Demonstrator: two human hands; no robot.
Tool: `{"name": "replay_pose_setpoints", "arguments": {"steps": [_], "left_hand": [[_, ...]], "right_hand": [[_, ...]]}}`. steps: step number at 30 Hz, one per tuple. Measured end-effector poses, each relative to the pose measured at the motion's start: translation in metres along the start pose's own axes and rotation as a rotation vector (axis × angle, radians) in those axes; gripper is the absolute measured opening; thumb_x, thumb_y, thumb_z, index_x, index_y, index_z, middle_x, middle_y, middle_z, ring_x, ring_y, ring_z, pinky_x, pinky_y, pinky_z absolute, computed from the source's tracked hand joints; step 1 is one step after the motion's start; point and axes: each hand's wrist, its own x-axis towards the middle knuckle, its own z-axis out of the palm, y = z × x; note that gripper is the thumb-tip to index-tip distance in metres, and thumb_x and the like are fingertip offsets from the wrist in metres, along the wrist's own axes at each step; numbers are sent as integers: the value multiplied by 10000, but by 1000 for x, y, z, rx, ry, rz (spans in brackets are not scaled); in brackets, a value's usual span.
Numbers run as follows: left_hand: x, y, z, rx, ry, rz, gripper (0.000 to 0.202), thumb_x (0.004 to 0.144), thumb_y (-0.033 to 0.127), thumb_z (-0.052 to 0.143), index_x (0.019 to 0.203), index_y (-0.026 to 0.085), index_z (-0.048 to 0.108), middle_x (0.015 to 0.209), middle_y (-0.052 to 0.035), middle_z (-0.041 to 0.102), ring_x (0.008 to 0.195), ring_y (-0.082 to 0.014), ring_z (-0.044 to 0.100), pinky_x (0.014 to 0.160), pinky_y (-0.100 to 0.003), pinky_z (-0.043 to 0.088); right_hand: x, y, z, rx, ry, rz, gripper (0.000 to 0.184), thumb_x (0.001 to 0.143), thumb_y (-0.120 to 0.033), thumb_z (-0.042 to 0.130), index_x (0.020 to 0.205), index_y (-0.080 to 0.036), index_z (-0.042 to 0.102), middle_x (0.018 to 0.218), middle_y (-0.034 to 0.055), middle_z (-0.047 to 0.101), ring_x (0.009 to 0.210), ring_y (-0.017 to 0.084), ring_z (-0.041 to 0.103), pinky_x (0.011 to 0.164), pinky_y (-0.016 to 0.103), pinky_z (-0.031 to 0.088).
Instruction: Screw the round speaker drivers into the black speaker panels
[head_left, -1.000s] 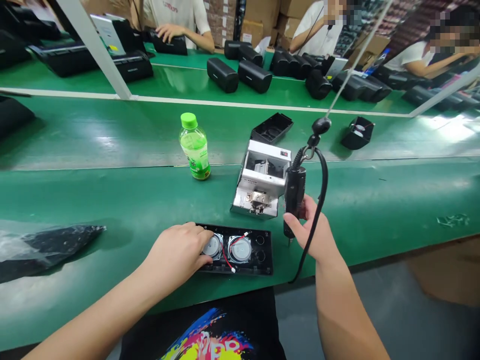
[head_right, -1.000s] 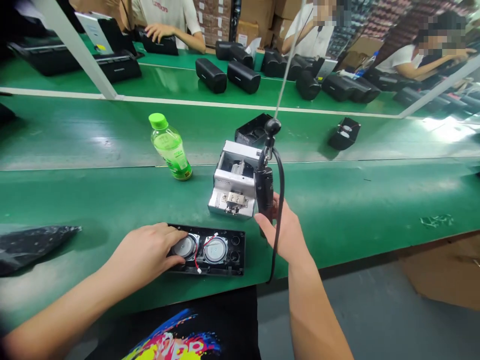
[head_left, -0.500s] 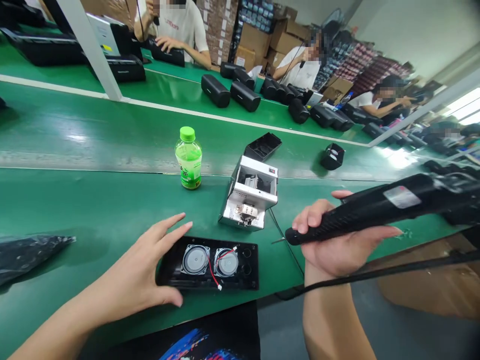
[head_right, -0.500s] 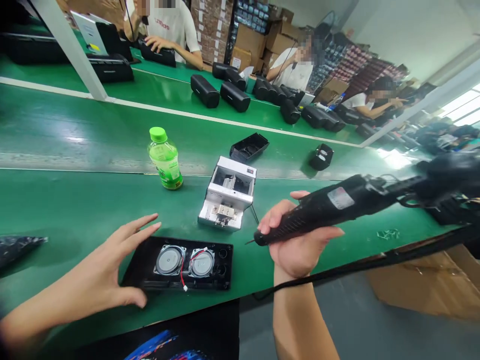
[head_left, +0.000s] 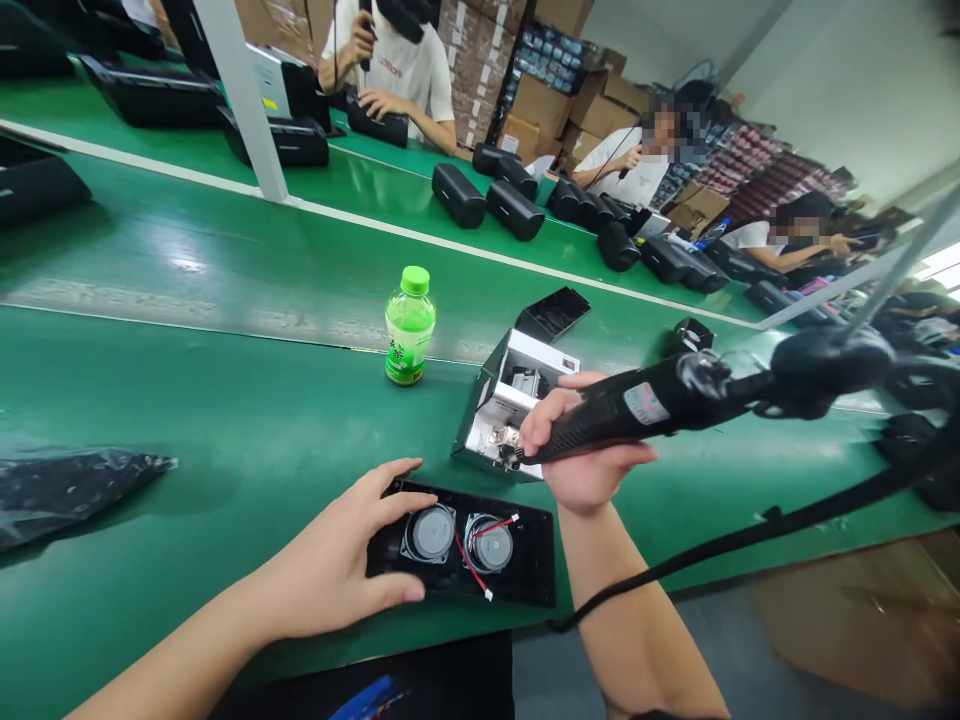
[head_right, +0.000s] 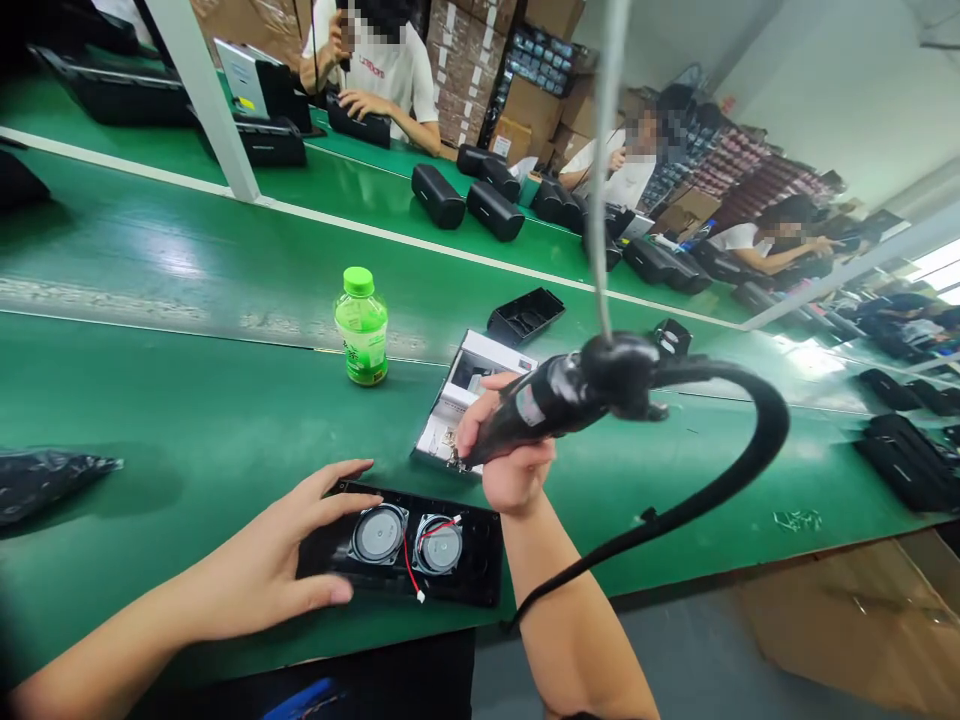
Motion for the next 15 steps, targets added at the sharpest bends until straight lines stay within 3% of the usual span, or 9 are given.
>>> {"name": "replay_pose_setpoints", "arguments": {"steps": [2, 4, 6, 10, 12, 15], "left_hand": [[2, 1, -1, 10, 31, -27, 490, 1000, 452, 793, 1479, 392, 711, 1824, -92, 420, 1630, -386, 519, 1307, -615, 523], [6, 5, -3, 52, 37, -38, 411, 1018, 386, 761, 1428, 383, 747, 1803, -85, 457, 1620, -380, 530, 1298, -627, 529], [11, 11, -5, 116, 14, -38, 427, 980, 343, 810, 1404, 379, 769, 1789, -84, 484, 1615, -390, 531, 1299, -652, 519], [24, 27, -9, 263, -58, -48, 517, 852, 270, 942, 1349, 332, 811, 1733, -116, 561, 1574, -419, 563, 1299, -675, 500], [29, 34, -9, 310, -84, -55, 566, 806, 260, 983, 1345, 310, 817, 1715, -138, 578, 1561, -426, 570, 1296, -674, 495], [35, 41, -8, 347, -102, -68, 555, 792, 251, 995, 1320, 287, 826, 1692, -152, 599, 1547, -429, 577, 1280, -670, 502]], "right_hand": [[-4, -2, 0, 2, 54, 34, 776, 951, -973, 474, 1281, -308, 702, 612, -82, 625, 387, 137, 529, 394, 263, 477], [-8, -9, 0, 11, 99, 58, 791, 966, -966, 447, 1334, -317, 710, 604, -80, 621, 373, 139, 518, 384, 265, 471], [-13, -20, 2, 38, 125, 52, 781, 971, -951, 474, 1367, -325, 719, 620, -67, 653, 398, 149, 554, 401, 275, 503], [-21, -44, 10, 111, 133, 53, 655, 1005, -836, 591, 1377, -313, 724, 741, -24, 722, 564, 179, 661, 574, 348, 638], [-25, -48, 16, 143, 101, 76, 633, 1009, -818, 594, 1350, -301, 728, 729, -24, 705, 546, 173, 623, 560, 347, 621], [-32, -38, 23, 161, 49, 94, 745, 980, -925, 497, 1286, -295, 750, 658, -44, 665, 462, 152, 556, 460, 300, 549]]}}
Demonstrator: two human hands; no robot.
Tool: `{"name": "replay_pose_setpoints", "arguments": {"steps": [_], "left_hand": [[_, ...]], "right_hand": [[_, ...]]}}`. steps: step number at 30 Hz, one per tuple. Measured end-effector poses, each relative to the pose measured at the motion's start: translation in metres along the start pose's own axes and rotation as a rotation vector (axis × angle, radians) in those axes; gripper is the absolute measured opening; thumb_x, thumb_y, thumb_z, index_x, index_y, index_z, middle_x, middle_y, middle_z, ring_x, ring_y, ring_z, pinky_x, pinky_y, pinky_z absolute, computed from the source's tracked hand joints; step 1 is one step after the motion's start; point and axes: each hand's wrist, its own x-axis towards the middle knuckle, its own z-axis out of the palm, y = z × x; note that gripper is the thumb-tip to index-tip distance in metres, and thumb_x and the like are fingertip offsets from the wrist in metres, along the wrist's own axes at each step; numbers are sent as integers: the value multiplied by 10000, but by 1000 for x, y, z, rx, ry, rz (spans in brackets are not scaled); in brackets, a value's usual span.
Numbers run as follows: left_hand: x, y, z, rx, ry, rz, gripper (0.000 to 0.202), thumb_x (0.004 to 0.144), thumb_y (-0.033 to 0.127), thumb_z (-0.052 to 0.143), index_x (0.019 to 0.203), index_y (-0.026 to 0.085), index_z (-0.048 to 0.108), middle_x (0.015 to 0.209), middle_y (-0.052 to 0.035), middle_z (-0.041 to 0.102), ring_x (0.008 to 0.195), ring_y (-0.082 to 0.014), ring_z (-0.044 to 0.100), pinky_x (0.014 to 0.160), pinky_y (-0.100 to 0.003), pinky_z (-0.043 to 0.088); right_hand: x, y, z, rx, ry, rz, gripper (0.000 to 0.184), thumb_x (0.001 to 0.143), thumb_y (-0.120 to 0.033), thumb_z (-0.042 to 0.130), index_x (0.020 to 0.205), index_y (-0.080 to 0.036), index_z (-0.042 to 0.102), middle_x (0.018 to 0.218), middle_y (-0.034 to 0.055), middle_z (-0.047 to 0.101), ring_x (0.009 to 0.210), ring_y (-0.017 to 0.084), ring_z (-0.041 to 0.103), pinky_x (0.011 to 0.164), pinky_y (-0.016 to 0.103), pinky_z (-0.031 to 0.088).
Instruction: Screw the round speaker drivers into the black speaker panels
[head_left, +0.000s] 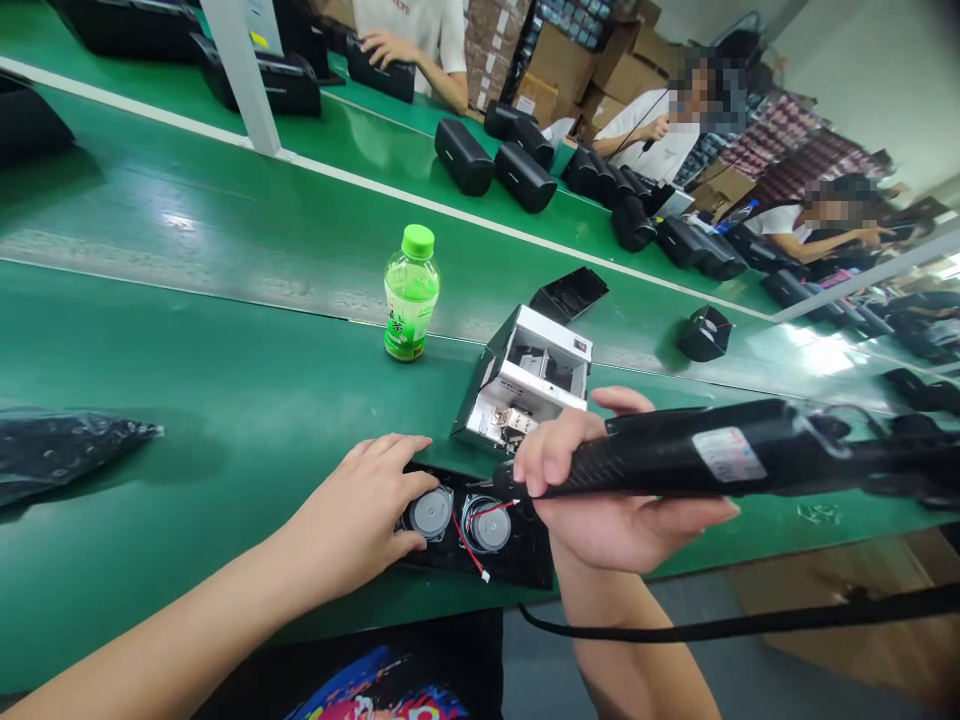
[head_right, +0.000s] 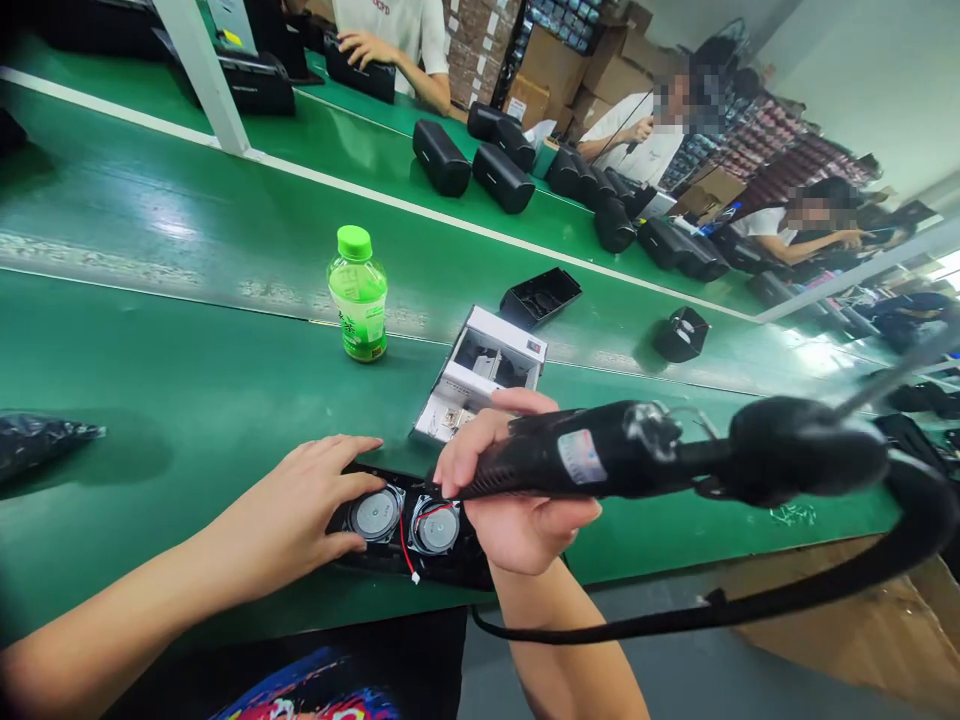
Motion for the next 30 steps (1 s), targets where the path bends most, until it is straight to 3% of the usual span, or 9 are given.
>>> {"name": "replay_pose_setpoints", "arguments": {"steps": [7, 14, 30], "left_hand": [[2, 1, 2, -56, -9, 0, 462, 817, 254, 974, 1259, 286, 840, 1579, -115, 678, 1441, -387, 648, 1236, -630, 552], [-1, -3, 9, -58, 14, -1, 461, 815, 265, 963, 1259, 289, 838, 1567, -102, 679, 1418, -385, 657, 1206, -615, 578], [1, -1, 5, -79, 30, 21, 439, 791, 260, 966, 1213, 298, 850, 1495, -89, 711, 1328, -390, 695, 1146, -616, 600]], "right_hand": [[-10, 32, -1, -5, -31, 22, 875, 918, -1026, 387, 1207, -292, 766, 595, -64, 642, 383, 138, 537, 387, 272, 524], [-10, 36, -1, -17, -21, 1, 864, 930, -1015, 387, 1202, -292, 774, 606, -68, 623, 384, 134, 542, 389, 272, 530], [-9, 40, 5, -48, 44, 57, 851, 904, -1040, 389, 1122, -284, 712, 557, -78, 617, 344, 143, 519, 362, 269, 501]]}}
